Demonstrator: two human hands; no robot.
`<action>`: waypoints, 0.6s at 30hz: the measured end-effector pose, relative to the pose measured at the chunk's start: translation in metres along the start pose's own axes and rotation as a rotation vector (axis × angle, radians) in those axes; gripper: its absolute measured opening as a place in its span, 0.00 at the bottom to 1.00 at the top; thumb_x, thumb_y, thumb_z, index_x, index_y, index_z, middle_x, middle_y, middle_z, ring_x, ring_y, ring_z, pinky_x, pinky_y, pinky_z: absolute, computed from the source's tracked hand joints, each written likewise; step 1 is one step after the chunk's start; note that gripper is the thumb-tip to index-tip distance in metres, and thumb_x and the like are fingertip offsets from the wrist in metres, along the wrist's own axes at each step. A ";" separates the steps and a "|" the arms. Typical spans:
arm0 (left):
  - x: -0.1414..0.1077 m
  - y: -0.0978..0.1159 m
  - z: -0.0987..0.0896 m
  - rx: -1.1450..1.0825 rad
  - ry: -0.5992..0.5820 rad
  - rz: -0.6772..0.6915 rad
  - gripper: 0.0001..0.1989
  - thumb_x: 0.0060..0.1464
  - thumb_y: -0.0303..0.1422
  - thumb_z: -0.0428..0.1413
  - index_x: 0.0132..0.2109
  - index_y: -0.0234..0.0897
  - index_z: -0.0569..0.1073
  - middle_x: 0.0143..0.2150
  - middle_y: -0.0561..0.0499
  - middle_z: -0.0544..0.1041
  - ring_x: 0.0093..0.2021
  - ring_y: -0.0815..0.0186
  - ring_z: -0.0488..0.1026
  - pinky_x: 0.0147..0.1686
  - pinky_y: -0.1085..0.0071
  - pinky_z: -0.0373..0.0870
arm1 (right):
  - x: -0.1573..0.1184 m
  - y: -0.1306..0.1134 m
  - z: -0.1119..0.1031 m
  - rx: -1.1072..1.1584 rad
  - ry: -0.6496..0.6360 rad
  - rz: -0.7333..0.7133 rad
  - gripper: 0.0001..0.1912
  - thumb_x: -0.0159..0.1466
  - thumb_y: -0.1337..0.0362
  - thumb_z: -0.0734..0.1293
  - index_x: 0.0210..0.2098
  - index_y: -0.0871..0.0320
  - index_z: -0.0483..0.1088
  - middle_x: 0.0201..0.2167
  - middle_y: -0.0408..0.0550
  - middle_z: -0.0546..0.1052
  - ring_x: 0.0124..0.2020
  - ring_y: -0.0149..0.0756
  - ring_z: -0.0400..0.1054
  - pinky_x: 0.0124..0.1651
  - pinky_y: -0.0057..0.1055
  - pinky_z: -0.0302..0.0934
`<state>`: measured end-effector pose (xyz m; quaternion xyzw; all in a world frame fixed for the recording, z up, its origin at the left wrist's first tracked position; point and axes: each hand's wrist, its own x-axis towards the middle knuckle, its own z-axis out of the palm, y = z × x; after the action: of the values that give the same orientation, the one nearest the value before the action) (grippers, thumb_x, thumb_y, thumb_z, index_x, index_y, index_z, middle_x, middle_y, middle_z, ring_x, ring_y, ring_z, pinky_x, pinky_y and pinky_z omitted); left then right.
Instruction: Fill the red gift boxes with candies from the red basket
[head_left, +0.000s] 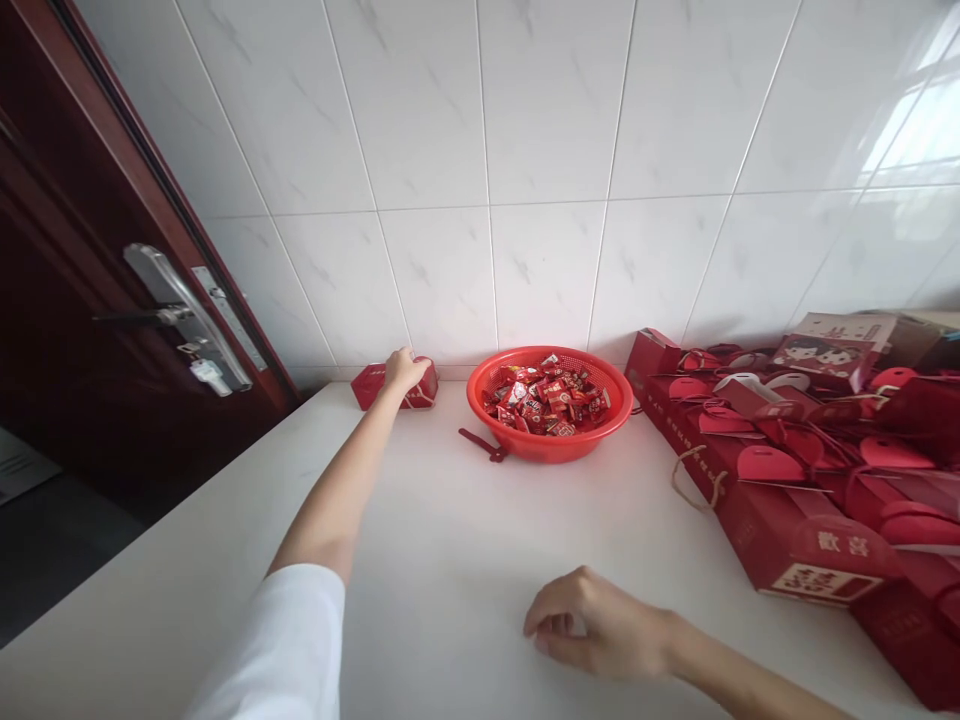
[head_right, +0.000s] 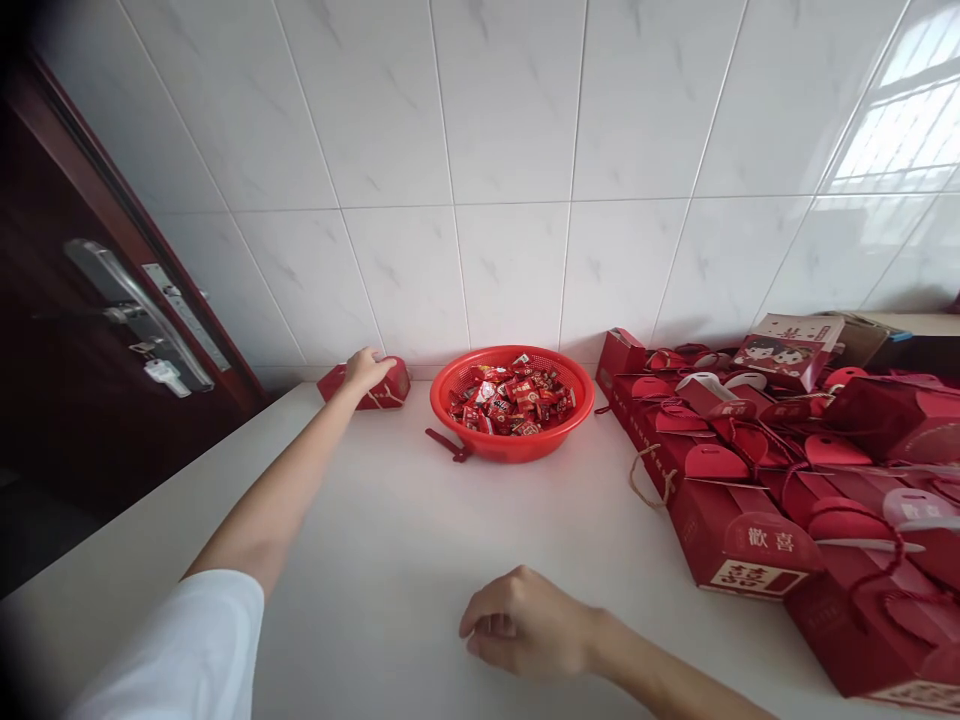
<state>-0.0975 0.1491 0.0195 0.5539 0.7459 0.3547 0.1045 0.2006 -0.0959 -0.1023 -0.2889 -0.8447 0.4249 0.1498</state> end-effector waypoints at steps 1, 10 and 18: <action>0.005 -0.003 0.001 0.028 -0.002 -0.023 0.22 0.53 0.28 0.61 0.55 0.29 0.73 0.59 0.31 0.75 0.63 0.43 0.70 0.59 0.56 0.68 | 0.002 0.005 0.007 0.068 0.039 0.027 0.13 0.61 0.70 0.66 0.41 0.62 0.81 0.33 0.51 0.81 0.29 0.31 0.71 0.34 0.24 0.64; 0.011 -0.001 0.024 0.169 -0.024 -0.088 0.29 0.45 0.28 0.63 0.56 0.30 0.70 0.55 0.30 0.76 0.56 0.42 0.73 0.44 0.60 0.71 | 0.009 0.022 0.025 0.437 0.213 0.124 0.08 0.56 0.68 0.68 0.32 0.63 0.81 0.25 0.44 0.75 0.25 0.26 0.63 0.29 0.22 0.58; -0.015 0.004 -0.011 0.088 -0.210 0.135 0.04 0.46 0.32 0.59 0.27 0.38 0.72 0.22 0.54 0.70 0.26 0.64 0.69 0.26 0.72 0.61 | 0.010 0.026 0.023 0.624 0.178 0.200 0.08 0.56 0.63 0.71 0.30 0.63 0.77 0.21 0.42 0.72 0.22 0.26 0.64 0.28 0.24 0.59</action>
<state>-0.0954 0.1318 0.0261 0.6409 0.7069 0.2677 0.1335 0.1907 -0.0927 -0.1367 -0.3463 -0.6252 0.6487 0.2616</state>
